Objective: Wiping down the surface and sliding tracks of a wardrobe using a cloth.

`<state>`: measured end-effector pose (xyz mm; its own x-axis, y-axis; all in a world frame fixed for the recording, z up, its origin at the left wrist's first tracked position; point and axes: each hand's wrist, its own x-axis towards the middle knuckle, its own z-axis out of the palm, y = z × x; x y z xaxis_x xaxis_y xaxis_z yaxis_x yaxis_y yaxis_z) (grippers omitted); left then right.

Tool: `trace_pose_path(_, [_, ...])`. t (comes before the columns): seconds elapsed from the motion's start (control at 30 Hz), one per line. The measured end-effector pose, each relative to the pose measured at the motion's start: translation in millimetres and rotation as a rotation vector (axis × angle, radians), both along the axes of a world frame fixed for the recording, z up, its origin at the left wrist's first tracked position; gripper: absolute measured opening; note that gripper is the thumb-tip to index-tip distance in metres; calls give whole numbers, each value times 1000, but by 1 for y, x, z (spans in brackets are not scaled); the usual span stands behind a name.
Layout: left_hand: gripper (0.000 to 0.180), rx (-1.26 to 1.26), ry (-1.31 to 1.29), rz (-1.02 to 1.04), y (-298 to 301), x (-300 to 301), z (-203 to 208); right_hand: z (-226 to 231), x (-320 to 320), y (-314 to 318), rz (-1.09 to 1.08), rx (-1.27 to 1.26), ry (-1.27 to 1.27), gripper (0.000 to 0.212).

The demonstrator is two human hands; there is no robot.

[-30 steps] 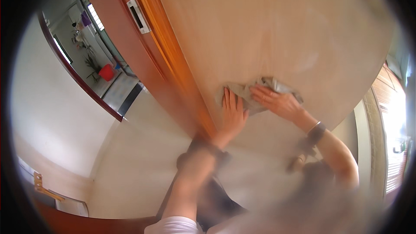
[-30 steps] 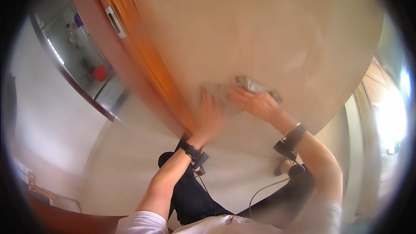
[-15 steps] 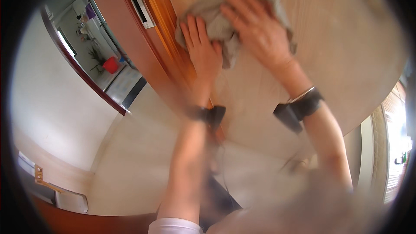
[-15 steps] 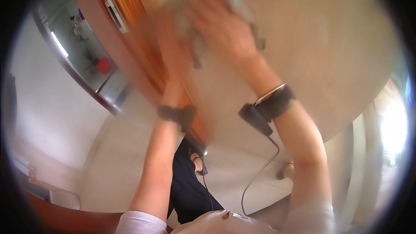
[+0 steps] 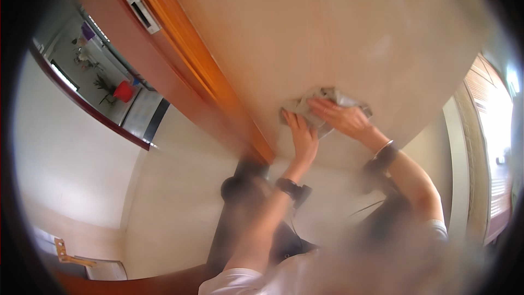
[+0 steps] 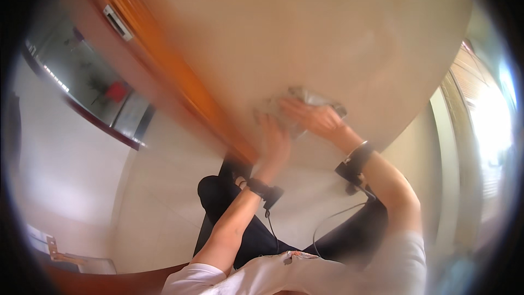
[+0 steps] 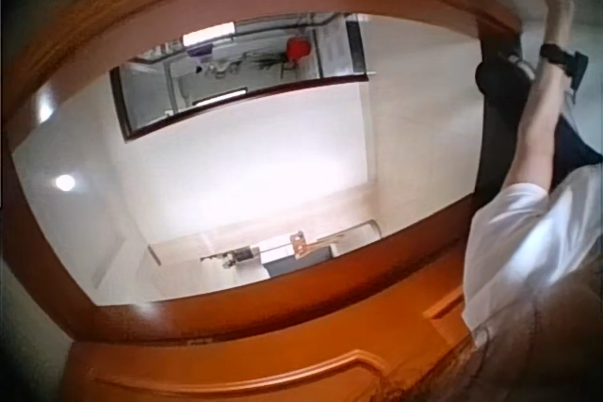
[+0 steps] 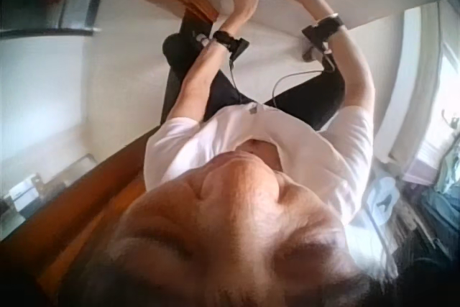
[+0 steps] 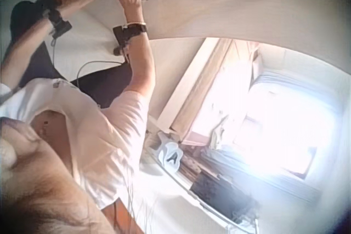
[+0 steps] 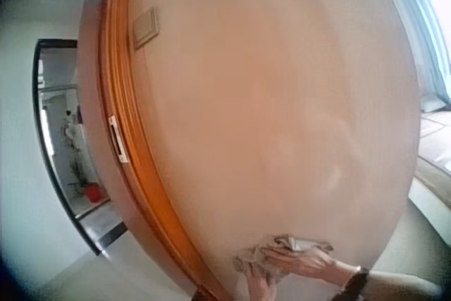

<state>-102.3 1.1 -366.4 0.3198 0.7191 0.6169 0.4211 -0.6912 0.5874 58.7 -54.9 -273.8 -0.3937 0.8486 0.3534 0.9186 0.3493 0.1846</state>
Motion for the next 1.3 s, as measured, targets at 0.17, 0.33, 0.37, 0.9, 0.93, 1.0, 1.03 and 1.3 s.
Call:
trace_pose_path(0.17, [56,729,7,-64,12,42,170,144,57,-55,-99,518,-82,45])
trace_pose_path(0.33, [65,821,-7,-43,10,65,228,180,77,-78,-364,956,4,56])
trace_pose_path(0.37, [65,823,-2,-51,8,68,216,164,78,-76,-389,944,25,55])
trace_pose_path(0.9, [14,99,151,-239,-6,32,-10,-44,48,-72,-147,336,13,37])
trace_pose_path(0.93, [16,161,9,-242,-2,34,12,-29,51,-71,-171,440,18,37])
trace_pose_path(1.0, [24,622,47,-159,-10,43,94,28,59,-78,-270,570,0,38])
trace_pose_path(1.03, [37,707,-61,-128,-1,47,122,67,54,-77,-304,689,24,36])
trace_pose_path(1.3, [36,873,-79,-142,-15,103,184,112,70,-58,-504,1123,144,40])
